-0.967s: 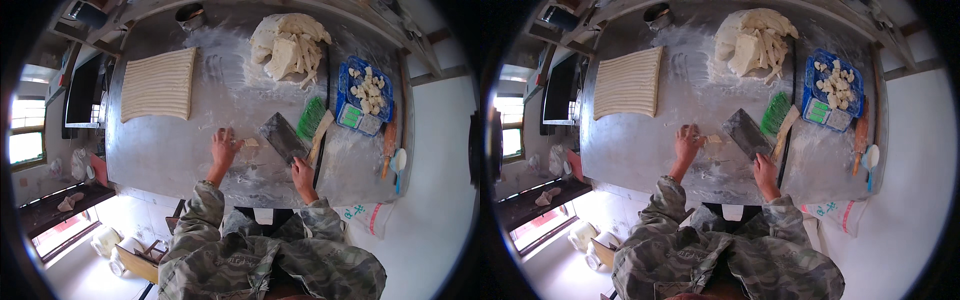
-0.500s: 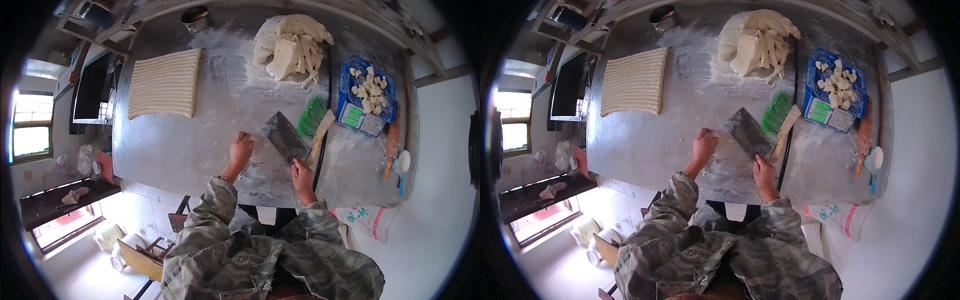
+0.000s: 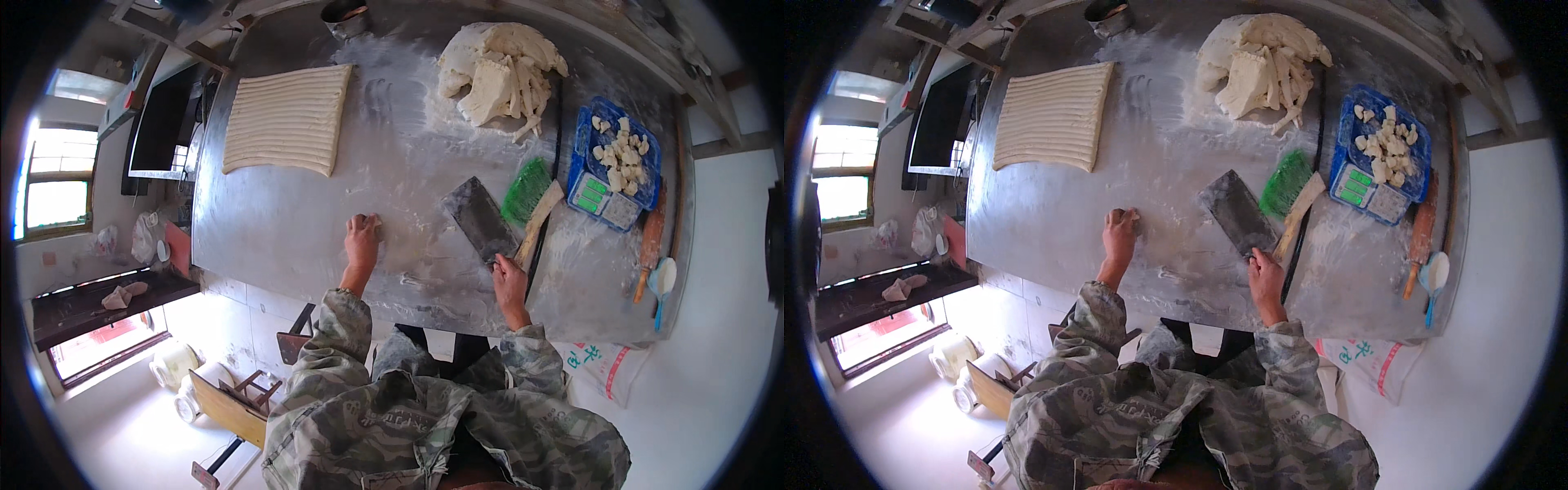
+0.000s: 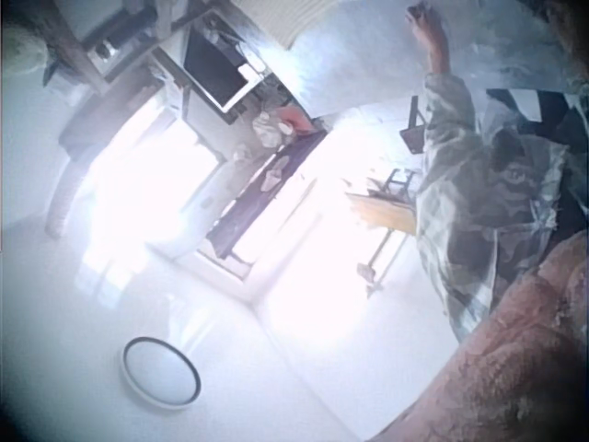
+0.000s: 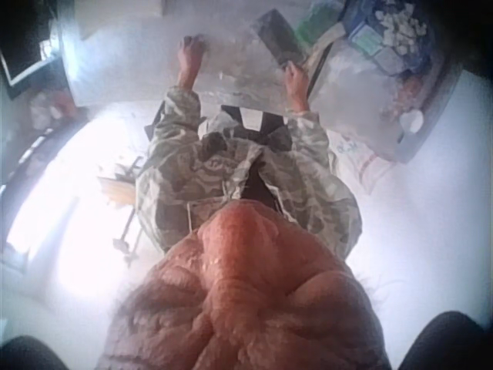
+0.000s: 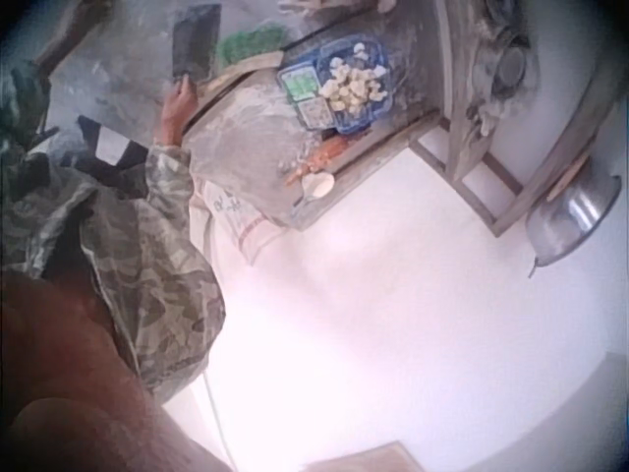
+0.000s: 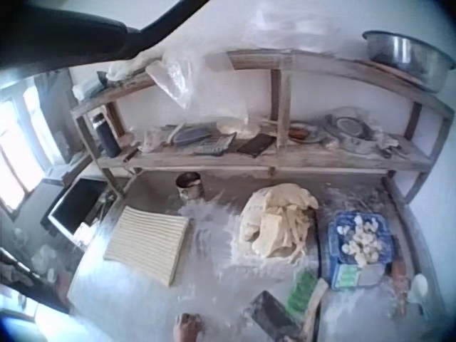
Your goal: The person prepares dough by cutting it with a cleaver, weighing pieces on a scale, and feeding dough into a processing machine. They use a rolling pin and brush to handle the dough on a metal table.
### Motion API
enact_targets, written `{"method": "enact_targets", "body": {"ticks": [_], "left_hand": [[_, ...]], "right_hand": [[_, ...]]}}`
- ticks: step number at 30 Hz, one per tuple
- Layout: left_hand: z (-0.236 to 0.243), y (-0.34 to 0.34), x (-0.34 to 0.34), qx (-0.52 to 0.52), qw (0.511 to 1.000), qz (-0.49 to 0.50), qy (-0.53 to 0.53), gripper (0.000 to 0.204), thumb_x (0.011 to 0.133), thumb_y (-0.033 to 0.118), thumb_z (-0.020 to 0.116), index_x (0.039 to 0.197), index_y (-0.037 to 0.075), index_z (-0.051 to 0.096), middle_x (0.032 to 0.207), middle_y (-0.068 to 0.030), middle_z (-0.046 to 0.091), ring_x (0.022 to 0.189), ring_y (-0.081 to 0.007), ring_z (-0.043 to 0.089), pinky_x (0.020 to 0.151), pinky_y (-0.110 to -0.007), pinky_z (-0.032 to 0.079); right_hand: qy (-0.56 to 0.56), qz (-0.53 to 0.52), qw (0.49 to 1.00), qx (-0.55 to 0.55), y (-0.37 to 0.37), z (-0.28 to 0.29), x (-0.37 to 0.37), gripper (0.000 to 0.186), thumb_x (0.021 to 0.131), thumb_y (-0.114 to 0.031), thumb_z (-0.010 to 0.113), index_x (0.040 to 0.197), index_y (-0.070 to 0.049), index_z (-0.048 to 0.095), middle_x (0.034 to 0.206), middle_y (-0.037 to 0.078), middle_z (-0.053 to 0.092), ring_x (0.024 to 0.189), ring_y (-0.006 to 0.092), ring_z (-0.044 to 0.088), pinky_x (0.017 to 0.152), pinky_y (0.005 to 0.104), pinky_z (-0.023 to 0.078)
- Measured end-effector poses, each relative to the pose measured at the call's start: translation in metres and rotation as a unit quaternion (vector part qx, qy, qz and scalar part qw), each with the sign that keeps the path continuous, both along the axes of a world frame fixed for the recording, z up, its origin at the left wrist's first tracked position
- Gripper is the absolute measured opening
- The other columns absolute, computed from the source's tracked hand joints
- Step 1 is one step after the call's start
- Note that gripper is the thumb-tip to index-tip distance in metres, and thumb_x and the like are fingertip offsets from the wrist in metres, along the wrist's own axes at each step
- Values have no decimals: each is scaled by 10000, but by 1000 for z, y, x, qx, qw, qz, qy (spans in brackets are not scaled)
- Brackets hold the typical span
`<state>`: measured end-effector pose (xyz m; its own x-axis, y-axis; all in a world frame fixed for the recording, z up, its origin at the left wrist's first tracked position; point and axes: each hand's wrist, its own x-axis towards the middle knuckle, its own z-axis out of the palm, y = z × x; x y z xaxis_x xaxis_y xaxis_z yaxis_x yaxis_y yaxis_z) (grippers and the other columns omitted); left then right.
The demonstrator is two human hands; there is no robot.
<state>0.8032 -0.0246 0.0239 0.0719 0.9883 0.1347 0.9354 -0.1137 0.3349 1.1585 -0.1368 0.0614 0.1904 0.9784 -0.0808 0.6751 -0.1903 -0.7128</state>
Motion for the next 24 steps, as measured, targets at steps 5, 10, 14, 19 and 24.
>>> {"method": "enact_targets", "body": {"ticks": [5, 10, 14, 19, 24], "left_hand": [[4, 7, -3, -33, 998, 8, -46, 183, 834, 120, 643, 1004, 138, 707, 1002, -90, 607, 970, -317, 604, 739, -423, 546], [-4, 44, -51, -12, 986, 130, -105, 145, 876, 159, 615, 934, 96, 733, 998, -139, 662, 942, -329, 632, 787, -447, 522], [-1, 76, -47, -6, 987, 123, -105, 208, 876, 159, 631, 1026, 63, 738, 973, -161, 684, 917, -340, 642, 813, -435, 517], [11, 50, -31, -260, 711, 210, -618, 287, 920, 157, 666, 1157, -2, 694, 1011, -93, 717, 857, -207, 688, 745, -335, 560], [41, 3, 20, -323, 594, 211, -706, 340, 942, 153, 675, 1231, -26, 650, 1031, -66, 709, 880, -150, 686, 763, -297, 579]], "right_hand": [[14, -24, 998, -48, 2, 0, 2, 264, 883, -101, 646, 1130, -22, 696, 978, 192, 696, 895, 362, 679, 766, 424, 534], [7, 10, 1000, -10, 7, -4, -5, 263, 890, -78, 642, 1135, 5, 690, 940, 171, 702, 836, 305, 694, 746, 373, 540], [33, -17, 998, -52, 1, 8, -3, 251, 890, -101, 641, 1114, -1, 694, 1016, 186, 705, 893, 354, 689, 773, 400, 543], [154, -64, 985, -53, 5, 2, -24, 309, 912, -128, 666, 1182, 22, 674, 986, 152, 727, 868, 200, 697, 767, 328, 539], [243, 1, 967, -74, 66, 51, -101, 343, 926, -188, 678, 1168, 55, 672, 921, 115, 740, 837, 112, 667, 752, 264, 520]]}}
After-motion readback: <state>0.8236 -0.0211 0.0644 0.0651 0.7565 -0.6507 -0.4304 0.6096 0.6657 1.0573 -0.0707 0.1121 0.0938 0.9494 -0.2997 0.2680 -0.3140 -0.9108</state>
